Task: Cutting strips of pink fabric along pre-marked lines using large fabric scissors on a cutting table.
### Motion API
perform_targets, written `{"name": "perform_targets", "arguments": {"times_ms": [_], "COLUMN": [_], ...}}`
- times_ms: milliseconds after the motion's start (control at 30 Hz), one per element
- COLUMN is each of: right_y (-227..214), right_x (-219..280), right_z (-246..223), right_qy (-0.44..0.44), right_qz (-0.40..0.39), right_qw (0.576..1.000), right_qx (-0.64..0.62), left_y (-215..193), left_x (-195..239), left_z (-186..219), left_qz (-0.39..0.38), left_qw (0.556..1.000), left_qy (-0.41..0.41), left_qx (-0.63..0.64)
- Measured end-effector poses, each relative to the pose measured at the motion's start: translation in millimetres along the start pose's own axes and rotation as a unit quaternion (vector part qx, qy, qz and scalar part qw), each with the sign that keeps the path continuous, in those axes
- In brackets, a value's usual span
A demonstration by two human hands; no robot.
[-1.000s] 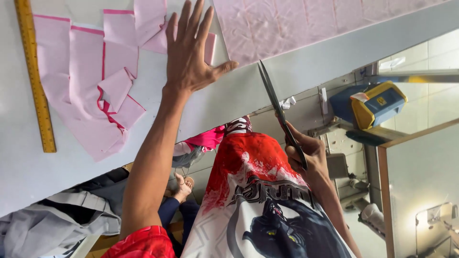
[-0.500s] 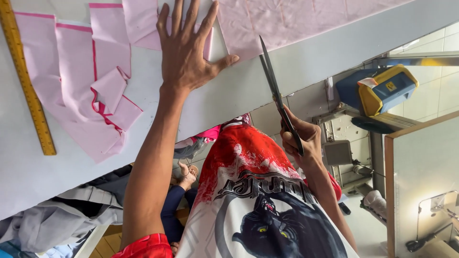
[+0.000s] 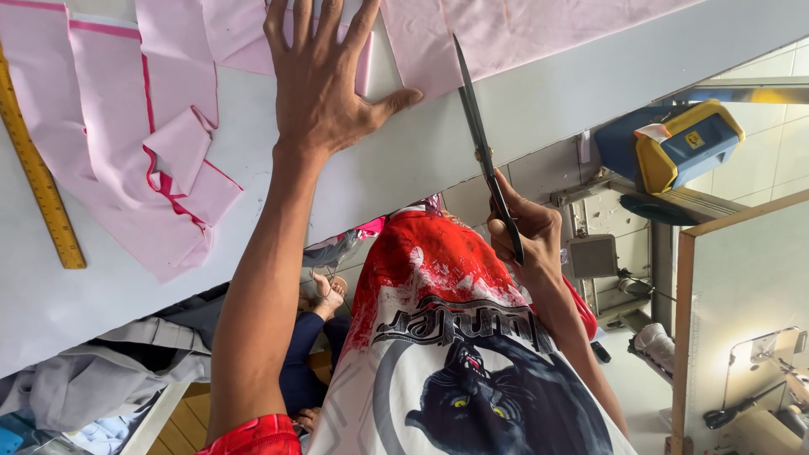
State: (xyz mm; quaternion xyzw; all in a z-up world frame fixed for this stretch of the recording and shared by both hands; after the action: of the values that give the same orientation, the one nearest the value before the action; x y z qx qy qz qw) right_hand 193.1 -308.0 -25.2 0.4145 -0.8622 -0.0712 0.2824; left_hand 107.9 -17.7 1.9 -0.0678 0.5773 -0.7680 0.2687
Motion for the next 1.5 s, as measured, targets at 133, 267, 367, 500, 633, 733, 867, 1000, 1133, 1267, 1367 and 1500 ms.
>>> {"name": "perform_targets", "arguments": {"times_ms": [133,267,367,500,633,733,867,1000,1133,1267,1367,1500], "right_y": [2,0,-3,-5,-6,0,-2,4,7,6,6,10], "right_x": [-2,-3,2,5,6,6,-5,-19,-22,-18,-16,-20], "right_z": [-2,2,4,0,-2,-8,-3,-7,-9,-10,-13,-15], "right_qy": [-0.012,0.002,0.017,0.023,0.048,0.035,0.035,0.021,0.018,0.012,0.039,0.050], "right_qz": [-0.002,0.005,0.006,-0.003,0.029,0.016,0.031,0.023,0.023,-0.002,0.020,0.035], "right_qw": [1.000,1.000,1.000,0.999,0.997,0.996,0.999,0.999,0.999,0.999,0.995,0.998], "right_qx": [-0.001,0.008,0.011,0.048,0.059,0.075,-0.025,-0.035,-0.012,0.045,0.086,0.004], "left_y": [-2,2,1,1,-2,-4,-4,-9,-7,-5,-3,0], "left_x": [-1,-1,0,0,-2,-3,-3,-4,-4,-4,-4,-5], "left_z": [1,-2,0,0,2,3,2,5,2,2,0,-2], "left_qz": [0.007,-0.004,-0.009,-0.008,0.000,-0.002,-0.005,0.011,-0.004,-0.016,-0.019,-0.047], "left_qw": [1.000,1.000,1.000,1.000,1.000,1.000,1.000,1.000,1.000,1.000,1.000,0.999], "left_qy": [0.005,-0.002,-0.002,-0.001,0.008,0.003,0.002,0.009,-0.003,-0.008,-0.010,-0.017], "left_qx": [-0.004,-0.007,-0.009,0.002,0.002,0.006,-0.003,0.006,0.001,0.004,0.005,-0.007]}}
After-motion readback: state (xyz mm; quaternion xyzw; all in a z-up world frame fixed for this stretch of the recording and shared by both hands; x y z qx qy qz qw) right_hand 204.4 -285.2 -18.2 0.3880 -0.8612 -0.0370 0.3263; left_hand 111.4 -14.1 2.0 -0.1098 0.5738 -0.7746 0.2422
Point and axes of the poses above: each hand's wrist, its own x-axis away from the middle knuckle, its own y-axis out of the palm, z = x × y, the point moved 8 cm from there along -x, towards the middle knuckle, and after that the axes turned 1 degree about -x, right-handed, at the moved point
